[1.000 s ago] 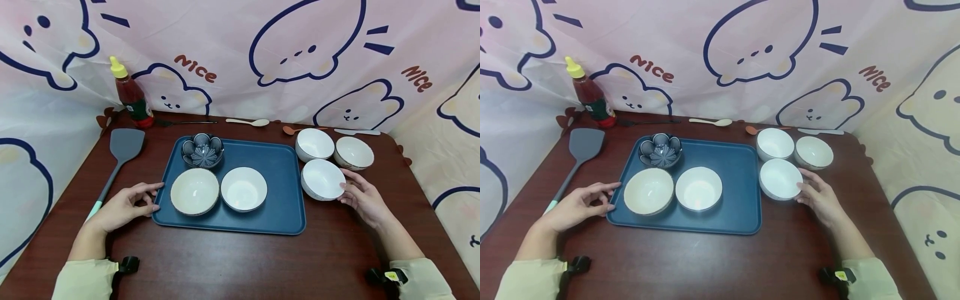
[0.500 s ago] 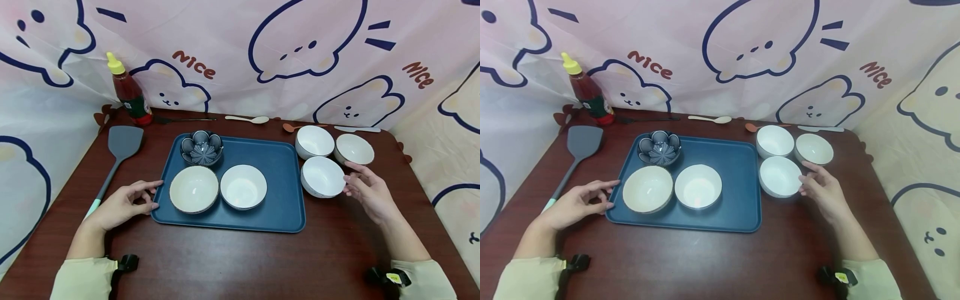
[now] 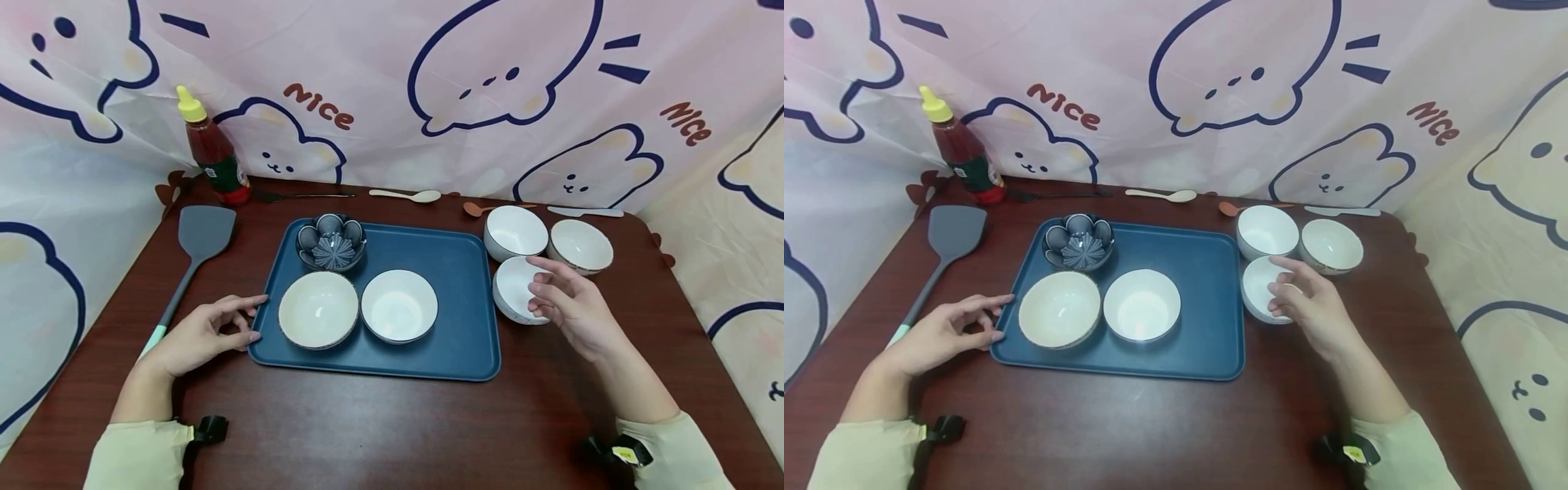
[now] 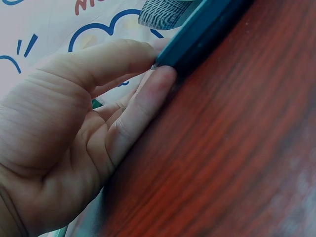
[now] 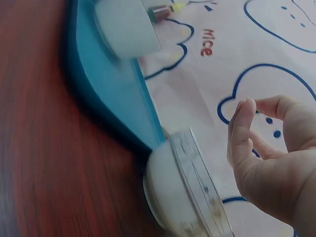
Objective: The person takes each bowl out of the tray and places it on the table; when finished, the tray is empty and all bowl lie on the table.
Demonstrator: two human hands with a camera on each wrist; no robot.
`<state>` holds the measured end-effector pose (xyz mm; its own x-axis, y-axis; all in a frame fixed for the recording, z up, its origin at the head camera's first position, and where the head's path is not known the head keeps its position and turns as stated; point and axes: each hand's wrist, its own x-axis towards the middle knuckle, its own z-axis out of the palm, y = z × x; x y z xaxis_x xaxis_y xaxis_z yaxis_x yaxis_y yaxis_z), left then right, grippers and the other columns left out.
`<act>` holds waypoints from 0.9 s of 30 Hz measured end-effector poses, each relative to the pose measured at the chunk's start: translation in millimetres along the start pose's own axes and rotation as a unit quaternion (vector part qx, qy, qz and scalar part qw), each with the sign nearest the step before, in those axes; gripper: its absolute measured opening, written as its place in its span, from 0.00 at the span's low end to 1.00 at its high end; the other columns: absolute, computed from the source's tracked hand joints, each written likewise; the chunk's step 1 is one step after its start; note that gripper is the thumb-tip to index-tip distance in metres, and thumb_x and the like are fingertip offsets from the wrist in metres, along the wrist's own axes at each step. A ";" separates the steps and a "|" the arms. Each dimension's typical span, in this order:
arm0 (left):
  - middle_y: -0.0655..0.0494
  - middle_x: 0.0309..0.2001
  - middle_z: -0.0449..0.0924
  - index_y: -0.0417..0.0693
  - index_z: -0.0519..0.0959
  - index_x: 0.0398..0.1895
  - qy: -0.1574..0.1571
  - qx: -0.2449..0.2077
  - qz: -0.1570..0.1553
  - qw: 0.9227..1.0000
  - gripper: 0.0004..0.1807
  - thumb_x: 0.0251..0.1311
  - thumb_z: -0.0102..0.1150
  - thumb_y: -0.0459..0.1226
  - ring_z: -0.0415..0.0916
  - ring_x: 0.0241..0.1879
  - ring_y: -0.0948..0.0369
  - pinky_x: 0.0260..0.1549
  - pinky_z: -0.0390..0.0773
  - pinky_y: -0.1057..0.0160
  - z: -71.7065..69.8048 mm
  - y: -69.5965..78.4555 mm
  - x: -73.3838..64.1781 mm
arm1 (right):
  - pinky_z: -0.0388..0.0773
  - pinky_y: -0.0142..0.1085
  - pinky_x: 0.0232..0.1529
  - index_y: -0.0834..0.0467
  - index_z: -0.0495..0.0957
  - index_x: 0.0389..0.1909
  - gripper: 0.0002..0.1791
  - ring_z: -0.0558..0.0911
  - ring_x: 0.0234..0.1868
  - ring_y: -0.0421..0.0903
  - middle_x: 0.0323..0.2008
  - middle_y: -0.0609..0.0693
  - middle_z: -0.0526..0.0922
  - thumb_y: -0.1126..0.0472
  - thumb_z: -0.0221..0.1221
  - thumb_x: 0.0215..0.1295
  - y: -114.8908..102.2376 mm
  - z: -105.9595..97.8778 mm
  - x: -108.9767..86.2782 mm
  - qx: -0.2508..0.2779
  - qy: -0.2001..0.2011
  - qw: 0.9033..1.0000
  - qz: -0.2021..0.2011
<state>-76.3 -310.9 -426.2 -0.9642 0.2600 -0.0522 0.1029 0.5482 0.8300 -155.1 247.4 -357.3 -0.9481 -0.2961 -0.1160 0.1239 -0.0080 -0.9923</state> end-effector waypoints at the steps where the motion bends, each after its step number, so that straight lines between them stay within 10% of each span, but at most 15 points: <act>1: 0.50 0.46 0.74 0.48 0.72 0.69 0.000 0.000 0.000 1.000 0.31 0.62 0.68 0.37 0.78 0.37 0.65 0.38 0.76 0.72 -0.3 -0.2 -0.1 | 0.83 0.29 0.37 0.59 0.67 0.69 0.25 0.83 0.31 0.40 0.41 0.49 0.72 0.66 0.56 0.72 0.1 4.4 2.5 -0.006 -0.003 1.000 0.002; 27: 0.50 0.46 0.75 0.49 0.72 0.69 -0.003 -0.002 0.001 1.000 0.31 0.62 0.67 0.37 0.79 0.36 0.64 0.38 0.76 0.72 0.7 -2.4 0.6 | 0.84 0.34 0.40 0.55 0.65 0.72 0.30 0.84 0.34 0.45 0.57 0.58 0.68 0.59 0.60 0.71 26.7 96.4 51.4 -0.090 -0.123 0.985 0.078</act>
<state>-76.9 -311.5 -428.6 -0.9626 0.2655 -0.0547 0.1029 0.5445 0.8324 -172.4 139.9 -385.5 -0.8192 -0.5025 -0.2764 0.1881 0.2198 -0.9572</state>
